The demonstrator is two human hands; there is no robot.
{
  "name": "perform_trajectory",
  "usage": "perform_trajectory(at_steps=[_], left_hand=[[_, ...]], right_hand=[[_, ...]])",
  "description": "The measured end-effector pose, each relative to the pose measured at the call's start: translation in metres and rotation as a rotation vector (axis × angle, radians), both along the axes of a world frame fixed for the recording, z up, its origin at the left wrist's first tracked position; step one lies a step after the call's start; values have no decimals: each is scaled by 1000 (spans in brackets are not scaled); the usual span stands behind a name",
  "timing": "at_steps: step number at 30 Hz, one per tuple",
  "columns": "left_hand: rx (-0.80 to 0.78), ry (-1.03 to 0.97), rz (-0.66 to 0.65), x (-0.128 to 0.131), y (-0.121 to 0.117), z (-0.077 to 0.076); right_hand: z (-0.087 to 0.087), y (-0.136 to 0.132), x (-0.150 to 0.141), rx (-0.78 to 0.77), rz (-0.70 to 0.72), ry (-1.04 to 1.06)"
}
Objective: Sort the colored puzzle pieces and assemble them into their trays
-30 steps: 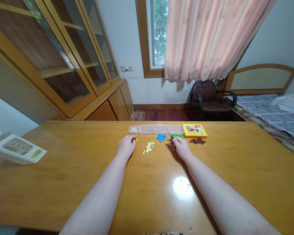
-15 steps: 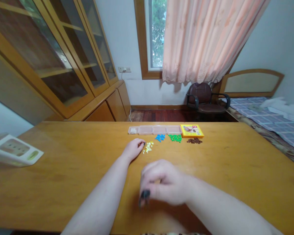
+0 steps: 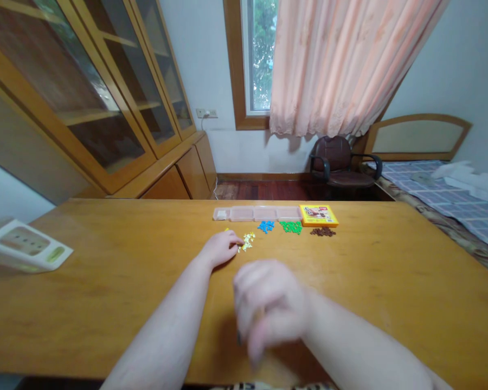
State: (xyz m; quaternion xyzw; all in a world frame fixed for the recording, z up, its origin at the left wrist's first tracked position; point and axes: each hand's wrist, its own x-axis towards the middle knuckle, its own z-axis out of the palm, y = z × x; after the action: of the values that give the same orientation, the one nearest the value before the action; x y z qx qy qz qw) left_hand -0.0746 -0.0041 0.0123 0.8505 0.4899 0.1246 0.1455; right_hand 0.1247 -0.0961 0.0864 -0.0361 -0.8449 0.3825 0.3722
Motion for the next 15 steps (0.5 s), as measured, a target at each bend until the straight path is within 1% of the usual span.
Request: perform_trajectory(at_steps=[1, 2, 3, 4, 5, 6, 8, 10, 12, 15], left_hand=[[-3, 14, -13, -1, -1, 1], [-6, 31, -25, -1, -2, 3], [-10, 53, -36, -1, -4, 5], [-19, 77, -46, 0, -6, 8], [-32, 102, -50, 1, -8, 11], [-47, 123, -44, 2, -11, 14], [-85, 171, -17, 7, -17, 20], [-123, 236, 28, 13, -24, 25], [-162, 301, 63, 19, -29, 27], [-212, 370, 89, 26, -34, 27]], right_hand=[[-5, 14, 0, -30, -126, -16], [-12, 29, 0, -75, -443, -67], [-21, 44, 0, -103, -716, -171], [-32, 56, 0, -128, -896, -304], [-43, 66, 1, -144, -995, -439], [-55, 74, 2, -135, -1031, -551], [-74, 80, 3, -70, -1010, -704], [-85, 79, 3, -16, -976, -758], [-88, 77, 3, 13, -953, -771], [-85, 76, 5, 5, -939, -799]])
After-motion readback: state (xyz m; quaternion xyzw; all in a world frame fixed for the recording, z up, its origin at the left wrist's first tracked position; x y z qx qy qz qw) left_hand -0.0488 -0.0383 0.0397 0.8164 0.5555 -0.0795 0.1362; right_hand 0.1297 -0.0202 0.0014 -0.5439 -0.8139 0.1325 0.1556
